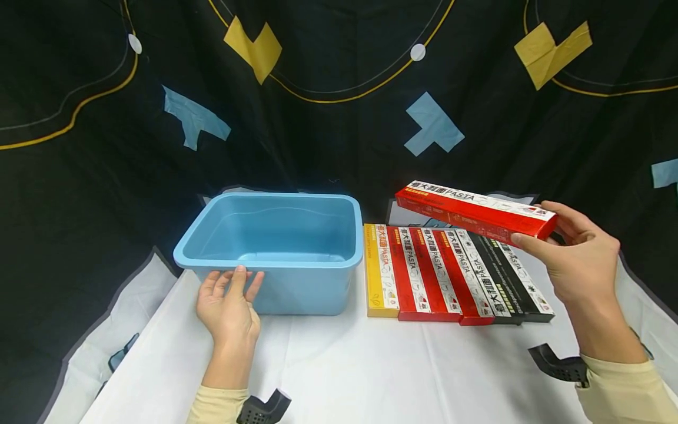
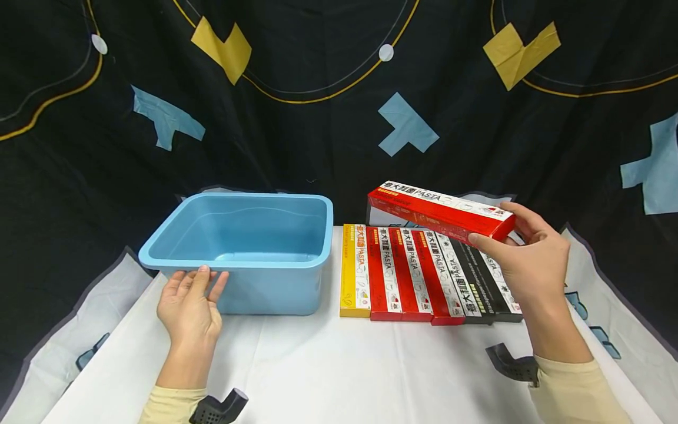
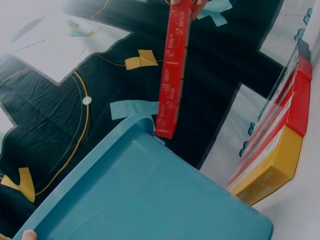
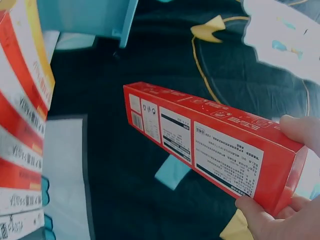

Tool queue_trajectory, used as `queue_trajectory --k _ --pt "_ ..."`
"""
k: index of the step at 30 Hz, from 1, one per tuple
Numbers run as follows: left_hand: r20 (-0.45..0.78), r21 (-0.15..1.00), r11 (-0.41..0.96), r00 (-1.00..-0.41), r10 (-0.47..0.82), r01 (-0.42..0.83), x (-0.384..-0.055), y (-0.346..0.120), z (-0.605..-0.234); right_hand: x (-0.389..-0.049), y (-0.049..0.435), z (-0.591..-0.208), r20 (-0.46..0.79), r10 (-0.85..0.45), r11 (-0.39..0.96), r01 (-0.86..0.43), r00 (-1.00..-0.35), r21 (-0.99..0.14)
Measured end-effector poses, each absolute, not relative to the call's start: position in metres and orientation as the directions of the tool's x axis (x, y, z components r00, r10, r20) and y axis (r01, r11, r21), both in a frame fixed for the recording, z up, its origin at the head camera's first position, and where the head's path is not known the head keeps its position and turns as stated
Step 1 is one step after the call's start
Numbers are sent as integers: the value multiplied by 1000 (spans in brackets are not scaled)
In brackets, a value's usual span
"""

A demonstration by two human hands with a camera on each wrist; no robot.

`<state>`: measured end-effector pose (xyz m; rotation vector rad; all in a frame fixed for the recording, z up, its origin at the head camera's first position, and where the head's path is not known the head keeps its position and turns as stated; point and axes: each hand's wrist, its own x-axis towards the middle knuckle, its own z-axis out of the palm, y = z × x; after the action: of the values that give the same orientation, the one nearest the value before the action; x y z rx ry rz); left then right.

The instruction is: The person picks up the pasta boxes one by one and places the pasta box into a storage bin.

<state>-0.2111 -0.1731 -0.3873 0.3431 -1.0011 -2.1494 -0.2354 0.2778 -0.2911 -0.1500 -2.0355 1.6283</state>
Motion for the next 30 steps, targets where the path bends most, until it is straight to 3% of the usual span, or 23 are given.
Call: queue_trajectory --k 5,14,22,30 --pt "44 748 -442 -702 -711 495 -211 -174 -388 -240 260 -287 346 334 283 -257 -877 -924" --pt "28 758 -444 -703 -710 478 -211 -174 -389 -252 220 -280 429 126 138 -412 -895 -900" --pt "31 750 -445 -698 -716 490 -213 -175 -388 -261 180 -277 317 17 203 -307 -948 -930" --pt "29 768 -434 -703 -711 471 -211 -175 -389 -276 147 -289 267 -45 215 -271 -963 -938"
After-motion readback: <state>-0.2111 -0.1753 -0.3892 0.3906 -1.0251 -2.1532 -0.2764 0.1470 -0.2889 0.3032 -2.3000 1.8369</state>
